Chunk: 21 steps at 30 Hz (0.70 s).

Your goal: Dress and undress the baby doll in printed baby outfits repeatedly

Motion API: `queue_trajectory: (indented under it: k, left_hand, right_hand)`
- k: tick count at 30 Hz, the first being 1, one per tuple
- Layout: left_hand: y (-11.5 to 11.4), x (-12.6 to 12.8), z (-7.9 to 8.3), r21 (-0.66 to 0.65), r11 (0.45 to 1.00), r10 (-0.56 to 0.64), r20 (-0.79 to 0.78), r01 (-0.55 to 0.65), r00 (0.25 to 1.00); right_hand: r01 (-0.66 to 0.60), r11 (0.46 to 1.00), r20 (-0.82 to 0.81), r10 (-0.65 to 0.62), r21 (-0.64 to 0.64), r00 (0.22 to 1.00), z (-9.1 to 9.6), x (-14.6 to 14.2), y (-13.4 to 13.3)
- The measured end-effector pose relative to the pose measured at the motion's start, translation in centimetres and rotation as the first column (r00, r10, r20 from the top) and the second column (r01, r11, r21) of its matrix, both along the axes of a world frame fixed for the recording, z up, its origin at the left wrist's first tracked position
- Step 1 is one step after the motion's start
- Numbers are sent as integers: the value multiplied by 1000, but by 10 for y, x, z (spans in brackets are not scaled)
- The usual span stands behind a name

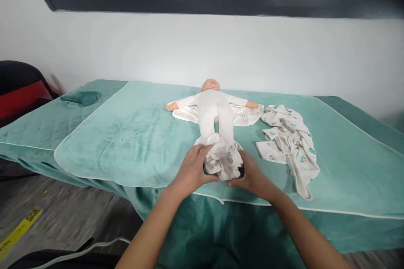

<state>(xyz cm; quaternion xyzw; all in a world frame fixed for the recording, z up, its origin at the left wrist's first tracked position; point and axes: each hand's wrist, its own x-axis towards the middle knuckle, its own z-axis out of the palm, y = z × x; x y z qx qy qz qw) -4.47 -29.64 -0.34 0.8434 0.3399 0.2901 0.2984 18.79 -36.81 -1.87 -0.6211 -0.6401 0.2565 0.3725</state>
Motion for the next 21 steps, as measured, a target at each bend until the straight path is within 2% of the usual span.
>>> queue_trajectory:
  k: [2, 4, 7, 10, 13, 16, 18, 21]
  left_hand:
    - [-2, 3, -5, 61, 997, 44, -24, -43, 999]
    - [1, 5, -12, 84, 994, 75, -4, -75, 997]
    - [8, 7, -22, 77, 989, 127, 16, -128, 992]
    - [8, 5, -20, 42, 990, 131, -5, -131, 991]
    - [1, -2, -10, -71, 993, 99, 31, -97, 995]
    - [-7, -9, -1, -203, 978, 65, 130, -38, 989]
    - [-10, -11, 0, -181, 983, 61, 157, -32, 986]
    - [-12, -8, 0, -50, 998, 29, 136, -23, 990]
  right_hand:
    - [67, 997, 71, -70, 35, 995, -3, -5, 1]
    - [111, 993, 63, -113, 39, 992, -3, -9, 7]
    - [161, 987, -6, -161, 10, 987, 5, -16, 14]
    - [177, 984, -3, -177, 9, 984, 14, -22, 12]
    - [95, 995, 4, -95, -36, 995, 21, -18, 3]
    - [-100, 978, -196, 63, -183, 979, 26, -7, -5]
    - [-171, 958, -311, 94, -231, 946, 30, -2, -6]
    - [-183, 954, -354, 90, -238, 931, 35, 1, -4]
